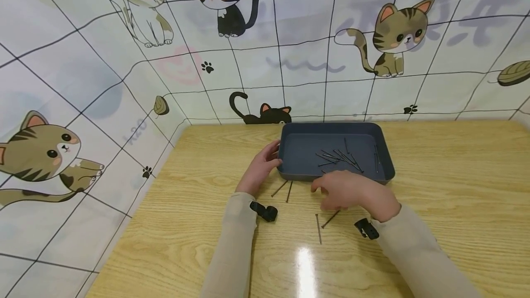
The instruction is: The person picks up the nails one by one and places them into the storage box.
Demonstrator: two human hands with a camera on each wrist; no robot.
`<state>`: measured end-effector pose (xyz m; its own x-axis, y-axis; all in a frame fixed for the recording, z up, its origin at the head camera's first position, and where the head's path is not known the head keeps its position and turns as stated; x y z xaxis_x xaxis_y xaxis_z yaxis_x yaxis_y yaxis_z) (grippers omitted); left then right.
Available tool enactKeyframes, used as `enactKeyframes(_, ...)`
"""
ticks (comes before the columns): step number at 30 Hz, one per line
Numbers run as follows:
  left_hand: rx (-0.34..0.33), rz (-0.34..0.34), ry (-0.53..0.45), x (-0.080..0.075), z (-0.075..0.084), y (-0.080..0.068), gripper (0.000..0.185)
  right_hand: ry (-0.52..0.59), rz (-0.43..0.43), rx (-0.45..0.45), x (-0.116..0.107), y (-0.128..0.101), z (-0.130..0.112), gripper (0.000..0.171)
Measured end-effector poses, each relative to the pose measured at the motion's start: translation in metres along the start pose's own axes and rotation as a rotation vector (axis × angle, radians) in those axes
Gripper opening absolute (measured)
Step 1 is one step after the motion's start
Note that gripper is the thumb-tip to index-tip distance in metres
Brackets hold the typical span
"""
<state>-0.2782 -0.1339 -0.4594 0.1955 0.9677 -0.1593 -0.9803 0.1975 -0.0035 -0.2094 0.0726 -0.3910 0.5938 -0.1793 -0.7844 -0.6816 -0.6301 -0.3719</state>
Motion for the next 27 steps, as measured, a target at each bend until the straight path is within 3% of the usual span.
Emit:
enactKeyframes(7, 0.003, -0.009, -0.03, 0.002, 0.015, -0.007, 0.058, -0.037, -0.012, -0.004, 0.004, 0.006, -0.001, 0.039)
enactKeyframes(12, 0.013, -0.009, -0.033, 0.003, 0.014, -0.008, 0.059, -0.094, 0.002, -0.036, 0.009, 0.01, -0.002, 0.034)
enactKeyframes(20, -0.005, -0.017, -0.027, 0.003, 0.018, -0.01, 0.058, -0.101, 0.033, -0.04, 0.017, 0.014, -0.004, 0.028)
enactKeyframes(27, -0.004, -0.018, -0.026, 0.003, 0.018, -0.009, 0.058, -0.16, 0.097, -0.121, 0.017, 0.015, -0.005, 0.024)
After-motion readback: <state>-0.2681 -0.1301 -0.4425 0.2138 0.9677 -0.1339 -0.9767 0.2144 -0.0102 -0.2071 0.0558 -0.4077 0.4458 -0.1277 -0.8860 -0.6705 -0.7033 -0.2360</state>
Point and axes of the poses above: each hand's wrist, its own y-axis towards the middle knuckle, its own x-axis out of the palm, z = x × y, the point moved 3 cm from there along y, towards the middle knuckle, and after that the axes turned 3 degrees about z, right-handed, at the moved point
